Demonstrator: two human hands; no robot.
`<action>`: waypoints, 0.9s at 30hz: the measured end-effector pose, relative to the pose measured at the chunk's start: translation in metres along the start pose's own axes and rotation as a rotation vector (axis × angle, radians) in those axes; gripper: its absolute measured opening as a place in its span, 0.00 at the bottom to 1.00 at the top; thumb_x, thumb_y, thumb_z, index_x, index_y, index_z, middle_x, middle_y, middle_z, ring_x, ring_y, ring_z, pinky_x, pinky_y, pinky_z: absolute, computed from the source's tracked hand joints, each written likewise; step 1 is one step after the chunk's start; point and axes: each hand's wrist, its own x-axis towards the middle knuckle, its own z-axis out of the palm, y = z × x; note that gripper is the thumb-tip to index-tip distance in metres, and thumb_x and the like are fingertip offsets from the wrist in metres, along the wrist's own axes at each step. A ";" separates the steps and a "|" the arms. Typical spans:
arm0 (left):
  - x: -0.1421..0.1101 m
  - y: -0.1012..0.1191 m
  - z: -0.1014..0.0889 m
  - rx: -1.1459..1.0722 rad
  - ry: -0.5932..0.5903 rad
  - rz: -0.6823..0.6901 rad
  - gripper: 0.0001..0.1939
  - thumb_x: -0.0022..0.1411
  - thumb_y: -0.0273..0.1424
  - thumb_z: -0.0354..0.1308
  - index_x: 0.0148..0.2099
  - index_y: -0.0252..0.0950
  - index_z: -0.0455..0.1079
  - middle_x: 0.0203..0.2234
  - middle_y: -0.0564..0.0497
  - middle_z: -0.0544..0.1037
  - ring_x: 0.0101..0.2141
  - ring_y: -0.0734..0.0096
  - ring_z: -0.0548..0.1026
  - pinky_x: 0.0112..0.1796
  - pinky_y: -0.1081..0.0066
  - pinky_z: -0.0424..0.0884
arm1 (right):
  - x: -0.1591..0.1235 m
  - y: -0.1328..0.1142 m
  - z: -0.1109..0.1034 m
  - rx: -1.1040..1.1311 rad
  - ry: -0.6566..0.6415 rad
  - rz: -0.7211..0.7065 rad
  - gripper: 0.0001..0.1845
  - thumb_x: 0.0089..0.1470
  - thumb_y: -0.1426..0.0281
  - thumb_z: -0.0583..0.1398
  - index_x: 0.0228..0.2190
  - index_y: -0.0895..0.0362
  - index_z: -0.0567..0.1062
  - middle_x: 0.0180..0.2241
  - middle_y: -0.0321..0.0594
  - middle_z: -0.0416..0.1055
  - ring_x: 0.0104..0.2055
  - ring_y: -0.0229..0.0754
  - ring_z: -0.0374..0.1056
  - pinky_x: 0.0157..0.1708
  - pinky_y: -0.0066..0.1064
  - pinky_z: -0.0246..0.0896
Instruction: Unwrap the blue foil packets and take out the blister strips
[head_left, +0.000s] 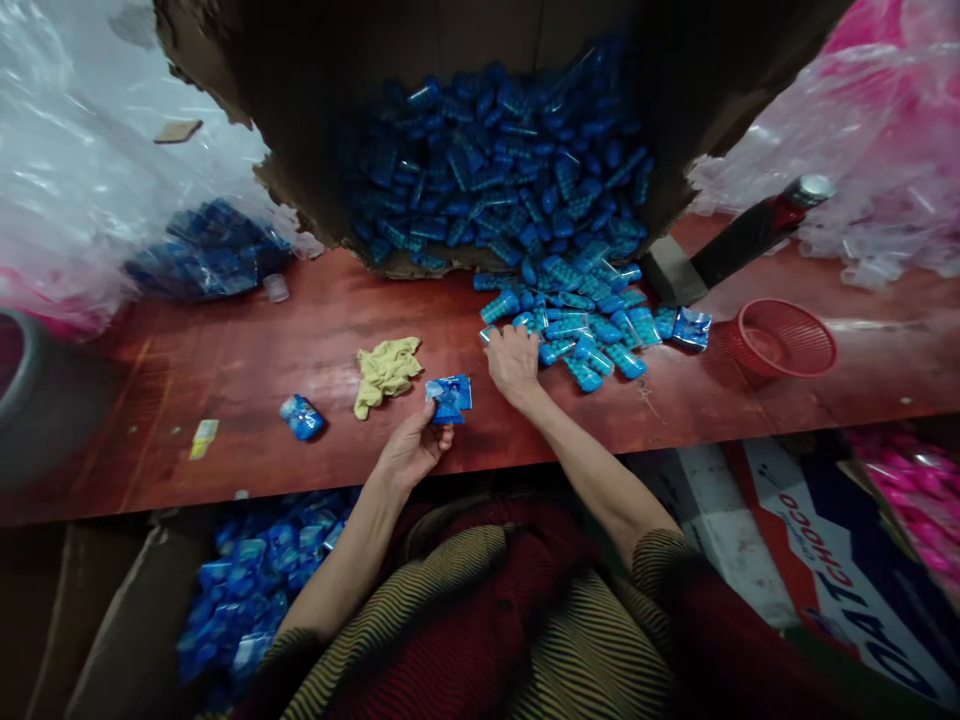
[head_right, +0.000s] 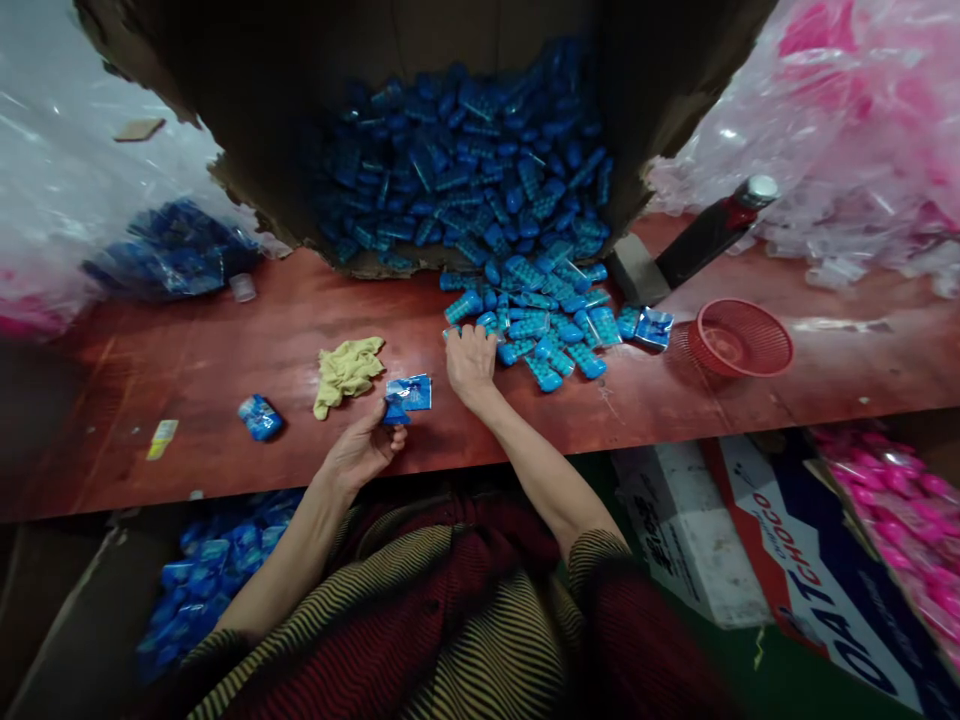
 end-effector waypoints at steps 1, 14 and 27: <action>-0.001 0.001 0.000 -0.019 0.005 -0.022 0.11 0.61 0.32 0.55 0.28 0.33 0.67 0.17 0.50 0.71 0.16 0.76 0.68 0.16 0.79 0.62 | -0.003 0.000 0.002 0.001 -0.010 -0.017 0.11 0.60 0.72 0.51 0.40 0.63 0.71 0.40 0.54 0.68 0.45 0.52 0.58 0.43 0.44 0.51; 0.000 0.002 -0.001 -0.032 0.114 -0.077 0.15 0.66 0.32 0.47 0.30 0.31 0.68 0.17 0.48 0.72 0.16 0.75 0.70 0.18 0.77 0.67 | -0.061 0.014 -0.017 0.747 0.122 -0.193 0.11 0.52 0.69 0.59 0.40 0.54 0.71 0.41 0.41 0.70 0.44 0.44 0.66 0.46 0.38 0.62; -0.002 -0.006 0.002 0.008 0.157 0.008 0.13 0.65 0.32 0.49 0.30 0.32 0.67 0.16 0.48 0.72 0.15 0.74 0.70 0.18 0.77 0.67 | -0.090 -0.001 -0.025 0.401 0.162 -0.458 0.12 0.57 0.72 0.55 0.43 0.57 0.72 0.44 0.46 0.68 0.45 0.47 0.62 0.46 0.40 0.63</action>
